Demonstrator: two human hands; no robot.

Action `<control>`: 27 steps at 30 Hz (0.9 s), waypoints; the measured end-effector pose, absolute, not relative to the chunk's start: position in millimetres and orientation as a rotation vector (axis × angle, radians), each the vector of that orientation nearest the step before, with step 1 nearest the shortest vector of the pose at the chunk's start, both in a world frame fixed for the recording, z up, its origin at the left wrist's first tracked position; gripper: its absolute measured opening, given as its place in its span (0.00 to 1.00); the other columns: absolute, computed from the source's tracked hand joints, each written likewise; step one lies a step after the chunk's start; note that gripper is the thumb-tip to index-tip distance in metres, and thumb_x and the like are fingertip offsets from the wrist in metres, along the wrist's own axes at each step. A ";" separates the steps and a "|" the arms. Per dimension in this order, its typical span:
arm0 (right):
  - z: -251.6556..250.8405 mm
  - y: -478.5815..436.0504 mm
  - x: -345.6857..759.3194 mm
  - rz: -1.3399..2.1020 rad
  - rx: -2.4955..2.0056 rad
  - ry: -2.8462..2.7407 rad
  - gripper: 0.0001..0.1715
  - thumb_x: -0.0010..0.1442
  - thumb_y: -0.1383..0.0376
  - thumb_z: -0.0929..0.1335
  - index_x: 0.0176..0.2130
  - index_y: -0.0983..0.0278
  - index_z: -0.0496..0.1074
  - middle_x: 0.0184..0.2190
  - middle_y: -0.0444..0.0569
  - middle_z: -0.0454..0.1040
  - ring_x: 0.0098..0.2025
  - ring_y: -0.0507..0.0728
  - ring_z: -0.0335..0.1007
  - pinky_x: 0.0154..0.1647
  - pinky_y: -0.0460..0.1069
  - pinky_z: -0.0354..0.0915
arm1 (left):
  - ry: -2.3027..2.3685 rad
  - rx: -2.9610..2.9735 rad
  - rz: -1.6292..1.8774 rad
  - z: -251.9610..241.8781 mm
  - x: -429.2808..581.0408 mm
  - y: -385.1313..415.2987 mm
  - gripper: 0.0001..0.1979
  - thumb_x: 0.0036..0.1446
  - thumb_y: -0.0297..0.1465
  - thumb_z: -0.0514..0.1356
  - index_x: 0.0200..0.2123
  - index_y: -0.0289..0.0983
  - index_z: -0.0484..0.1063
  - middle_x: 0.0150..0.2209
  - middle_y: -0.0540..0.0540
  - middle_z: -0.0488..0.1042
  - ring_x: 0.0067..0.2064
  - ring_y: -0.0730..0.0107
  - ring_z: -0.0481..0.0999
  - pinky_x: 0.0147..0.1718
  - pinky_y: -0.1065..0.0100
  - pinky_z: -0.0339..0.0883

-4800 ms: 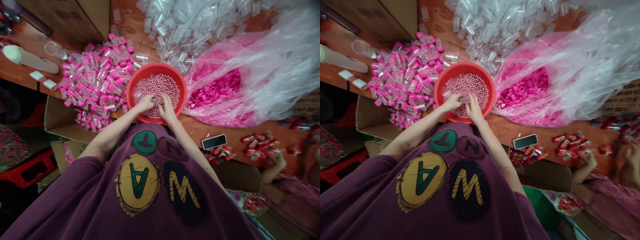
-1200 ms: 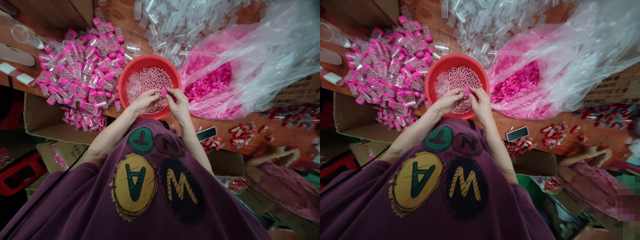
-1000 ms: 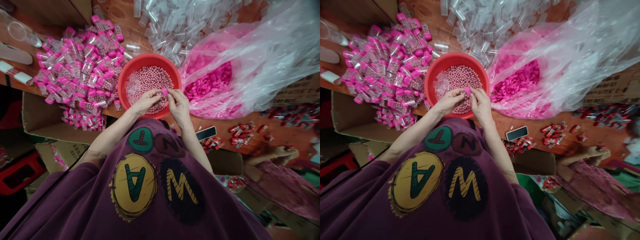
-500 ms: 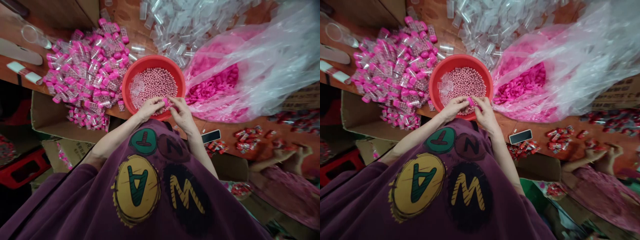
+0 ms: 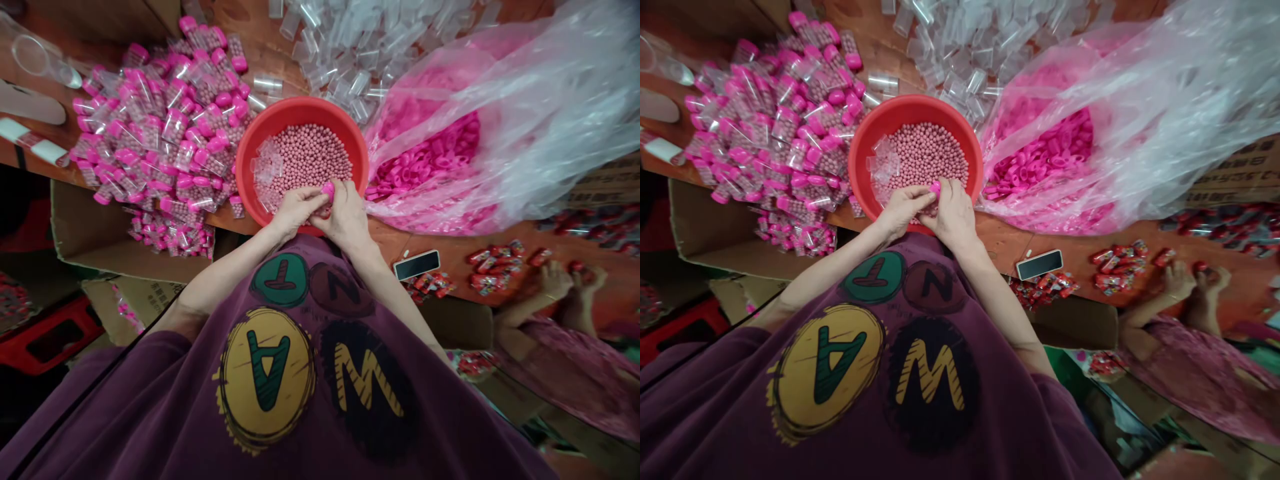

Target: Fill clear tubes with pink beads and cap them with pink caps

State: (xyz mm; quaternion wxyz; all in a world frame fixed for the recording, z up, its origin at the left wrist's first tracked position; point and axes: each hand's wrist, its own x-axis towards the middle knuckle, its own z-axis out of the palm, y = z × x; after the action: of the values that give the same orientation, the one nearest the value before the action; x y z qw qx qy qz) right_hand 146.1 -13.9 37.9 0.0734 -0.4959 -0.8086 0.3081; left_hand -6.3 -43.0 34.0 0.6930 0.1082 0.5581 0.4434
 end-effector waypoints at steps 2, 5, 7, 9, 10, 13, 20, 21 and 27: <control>33.6 -14.0 142.7 0.883 -1.486 -2.447 0.44 0.63 0.61 0.78 0.71 0.69 0.63 0.61 0.68 0.73 0.65 0.78 0.73 0.68 0.76 0.73 | 1.264 0.250 1.017 37.3 -3.6 -42.2 0.08 0.63 0.33 0.75 0.41 0.34 0.85 0.33 0.48 0.85 0.34 0.73 0.81 0.41 0.69 0.77; 30.5 -14.3 141.1 0.884 -1.442 -2.468 0.43 0.63 0.60 0.77 0.70 0.67 0.64 0.58 0.65 0.75 0.60 0.75 0.76 0.62 0.72 0.78 | 1.261 0.219 1.019 43.5 -4.1 -42.3 0.08 0.65 0.34 0.74 0.40 0.35 0.85 0.32 0.48 0.83 0.33 0.73 0.80 0.39 0.70 0.76; 29.5 -13.1 143.0 0.893 -1.425 -2.483 0.44 0.63 0.58 0.77 0.70 0.68 0.64 0.58 0.65 0.75 0.58 0.74 0.78 0.60 0.70 0.79 | 1.231 0.208 0.985 47.4 -7.8 -43.4 0.08 0.65 0.34 0.74 0.40 0.35 0.85 0.31 0.48 0.83 0.33 0.74 0.80 0.38 0.71 0.75; 25.6 -10.3 146.6 0.912 -1.413 -2.509 0.46 0.62 0.56 0.78 0.70 0.69 0.64 0.58 0.66 0.76 0.57 0.74 0.79 0.58 0.68 0.79 | 1.181 0.212 0.943 48.7 -12.7 -45.1 0.06 0.65 0.32 0.73 0.41 0.35 0.86 0.32 0.48 0.83 0.34 0.74 0.81 0.39 0.72 0.74; 21.8 -8.5 148.5 0.932 -1.407 -2.525 0.46 0.61 0.55 0.78 0.69 0.69 0.65 0.58 0.66 0.76 0.57 0.75 0.79 0.58 0.68 0.79 | 1.157 0.209 0.923 48.0 -15.0 -46.0 0.05 0.65 0.30 0.73 0.42 0.35 0.86 0.32 0.48 0.84 0.35 0.73 0.81 0.40 0.72 0.74; 4.0 -4.2 151.8 1.021 -1.412 -2.547 0.45 0.57 0.54 0.78 0.66 0.68 0.68 0.56 0.65 0.79 0.56 0.76 0.79 0.58 0.69 0.79 | 1.185 0.159 0.864 40.2 -19.0 -47.7 0.02 0.65 0.25 0.70 0.38 0.33 0.85 0.32 0.48 0.84 0.35 0.74 0.81 0.40 0.73 0.73; -26.0 -12.7 140.2 1.049 -1.317 -2.393 0.50 0.56 0.62 0.76 0.72 0.67 0.62 0.66 0.67 0.71 0.70 0.76 0.69 0.72 0.75 0.70 | 1.313 0.048 0.859 27.2 -21.1 -49.3 0.10 0.67 0.22 0.66 0.31 0.33 0.81 0.27 0.50 0.82 0.28 0.77 0.77 0.33 0.75 0.69; -26.4 -14.6 138.8 1.047 -1.317 -2.381 0.48 0.56 0.62 0.76 0.71 0.66 0.63 0.65 0.66 0.72 0.69 0.75 0.70 0.71 0.75 0.70 | 1.308 0.049 0.871 27.5 -21.9 -50.5 0.11 0.67 0.21 0.65 0.30 0.33 0.81 0.27 0.50 0.82 0.28 0.77 0.77 0.34 0.75 0.70; -21.3 -28.5 130.1 1.018 -1.368 -2.366 0.37 0.56 0.57 0.76 0.61 0.65 0.69 0.54 0.61 0.76 0.57 0.72 0.74 0.61 0.70 0.75 | 1.276 0.040 0.914 26.0 -24.7 -62.4 0.14 0.68 0.23 0.64 0.28 0.32 0.81 0.26 0.47 0.82 0.31 0.74 0.80 0.39 0.74 0.73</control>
State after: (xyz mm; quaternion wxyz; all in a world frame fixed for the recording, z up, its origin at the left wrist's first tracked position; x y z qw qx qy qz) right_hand 130.1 -28.5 -21.3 0.1124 -0.4662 -0.8060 0.3470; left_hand -24.7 -62.4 26.0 0.7075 0.0182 0.5743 0.4115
